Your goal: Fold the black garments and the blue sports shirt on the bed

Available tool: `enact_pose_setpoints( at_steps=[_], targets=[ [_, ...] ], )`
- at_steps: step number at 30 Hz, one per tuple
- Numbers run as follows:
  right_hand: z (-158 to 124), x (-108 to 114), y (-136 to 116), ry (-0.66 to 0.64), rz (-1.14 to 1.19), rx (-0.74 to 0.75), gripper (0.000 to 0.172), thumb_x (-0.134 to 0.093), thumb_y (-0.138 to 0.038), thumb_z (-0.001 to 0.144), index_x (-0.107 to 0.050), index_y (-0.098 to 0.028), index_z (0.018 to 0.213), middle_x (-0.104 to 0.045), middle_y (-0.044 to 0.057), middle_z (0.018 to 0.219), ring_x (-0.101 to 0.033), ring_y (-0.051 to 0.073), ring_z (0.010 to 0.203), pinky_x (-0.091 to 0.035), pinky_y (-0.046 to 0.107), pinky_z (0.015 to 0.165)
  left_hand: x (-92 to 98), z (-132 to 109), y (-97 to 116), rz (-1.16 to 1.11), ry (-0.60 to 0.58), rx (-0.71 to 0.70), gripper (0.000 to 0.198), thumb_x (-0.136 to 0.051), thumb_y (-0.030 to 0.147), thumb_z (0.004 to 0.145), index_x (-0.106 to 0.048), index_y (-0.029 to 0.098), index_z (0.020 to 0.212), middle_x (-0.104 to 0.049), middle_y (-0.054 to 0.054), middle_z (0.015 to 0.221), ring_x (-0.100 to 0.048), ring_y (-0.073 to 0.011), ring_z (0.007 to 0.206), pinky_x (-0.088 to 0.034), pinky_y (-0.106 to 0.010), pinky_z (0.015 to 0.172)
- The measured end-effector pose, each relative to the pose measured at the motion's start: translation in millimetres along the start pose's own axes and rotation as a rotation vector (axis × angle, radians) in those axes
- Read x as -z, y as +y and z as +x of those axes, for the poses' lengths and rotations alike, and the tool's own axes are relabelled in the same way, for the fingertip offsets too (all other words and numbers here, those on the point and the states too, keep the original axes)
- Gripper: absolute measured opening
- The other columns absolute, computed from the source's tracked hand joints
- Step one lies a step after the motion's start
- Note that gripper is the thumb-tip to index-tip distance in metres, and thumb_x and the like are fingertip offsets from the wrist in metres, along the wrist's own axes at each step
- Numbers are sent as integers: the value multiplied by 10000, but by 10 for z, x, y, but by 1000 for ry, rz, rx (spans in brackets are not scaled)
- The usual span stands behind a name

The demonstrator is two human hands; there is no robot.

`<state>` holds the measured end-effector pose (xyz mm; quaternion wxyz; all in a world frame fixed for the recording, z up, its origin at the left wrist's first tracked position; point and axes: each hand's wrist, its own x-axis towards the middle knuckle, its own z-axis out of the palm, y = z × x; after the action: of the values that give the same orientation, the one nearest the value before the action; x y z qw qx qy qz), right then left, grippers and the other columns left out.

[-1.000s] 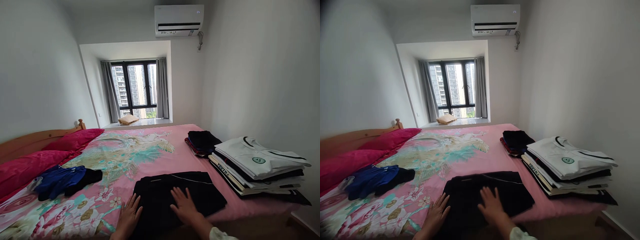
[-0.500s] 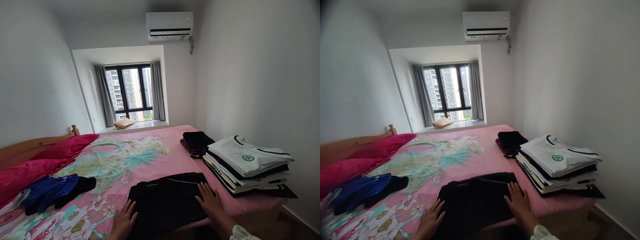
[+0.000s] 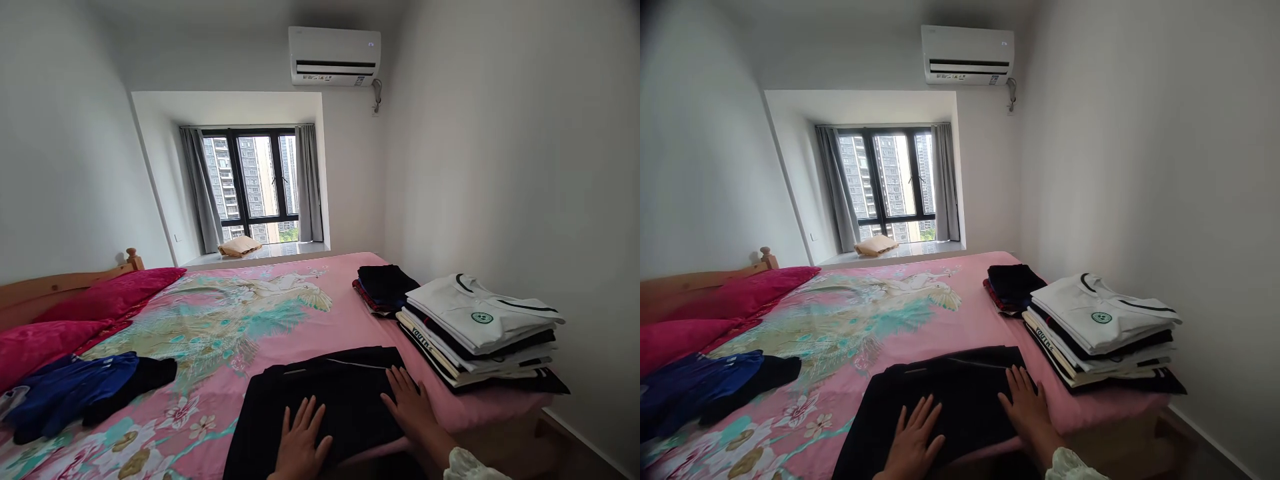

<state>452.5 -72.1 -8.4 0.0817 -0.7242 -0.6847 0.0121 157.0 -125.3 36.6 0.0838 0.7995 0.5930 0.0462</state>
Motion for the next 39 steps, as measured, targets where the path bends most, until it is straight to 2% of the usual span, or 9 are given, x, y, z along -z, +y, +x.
enact_pose_setpoints(
  at_steps=[6,13,16,22,25,27,30,35,39],
  targets=[
    [6,-43,0,9,8,-5,657,-240,-538,871,-224,-204,1436,-151,28,1520,-101,242,1395,-94,569,1081,72,-362,-920,118,61,246,651,-297,603,838,-259,301,1413,-162,34,1513,-104,-217,1402,-38,-511,1124],
    [49,14,-134,-31,-34,-54,627,-296,-497,864,-311,-188,1409,-199,78,1503,-119,297,1387,-34,642,1049,100,-446,-1023,113,31,313,660,-293,581,832,-254,278,1417,-148,26,1517,-81,-217,1404,-32,-502,1120],
    [-58,157,-602,11,14,-5,620,-289,-482,879,-338,-147,1398,-203,118,1494,-110,315,1385,12,636,1053,91,-437,-1005,97,17,308,670,-281,589,832,-245,273,1422,-140,21,1520,-72,-218,1405,-22,-504,1119],
    [-527,214,-1906,-26,365,568,625,-229,-558,907,-224,-232,1440,-152,47,1509,-91,278,1391,-18,586,1093,139,-450,-975,117,15,322,649,-298,560,835,-265,276,1418,-153,13,1521,-82,-227,1404,-34,-507,1117],
    [-655,98,-2139,-114,410,698,635,-244,-565,905,-199,-235,1445,-154,65,1507,-98,287,1389,-20,609,1083,142,-454,-977,118,10,312,653,-299,571,834,-267,279,1418,-161,10,1521,-83,-227,1405,-35,-506,1117],
    [-647,35,-2053,-143,400,726,636,-264,-571,899,-205,-245,1442,-175,64,1504,-118,284,1387,-29,604,1086,130,-458,-988,113,14,311,663,-298,586,830,-265,281,1418,-159,12,1522,-75,-228,1406,-35,-504,1117],
    [-526,12,-1630,-134,342,672,631,-289,-578,889,-224,-269,1435,-197,39,1500,-150,272,1383,-38,579,1097,105,-468,-1009,102,25,318,667,-294,592,830,-262,279,1419,-157,14,1523,-72,-225,1406,-37,-498,1118],
    [-224,-25,-487,-25,107,278,599,-285,-524,883,-323,-230,1404,-251,55,1484,-190,281,1373,17,590,1085,80,-478,-1029,84,45,309,664,-293,598,829,-271,284,1415,-170,21,1519,-84,-220,1406,-30,-499,1119],
    [-69,-205,235,100,-10,31,616,-284,-509,859,-309,-233,1409,-244,35,1494,-185,253,1378,-66,580,1086,77,-459,-1033,86,55,309,664,-289,607,827,-280,290,1411,-167,28,1519,-85,-222,1405,-29,-503,1118]
  ],
)
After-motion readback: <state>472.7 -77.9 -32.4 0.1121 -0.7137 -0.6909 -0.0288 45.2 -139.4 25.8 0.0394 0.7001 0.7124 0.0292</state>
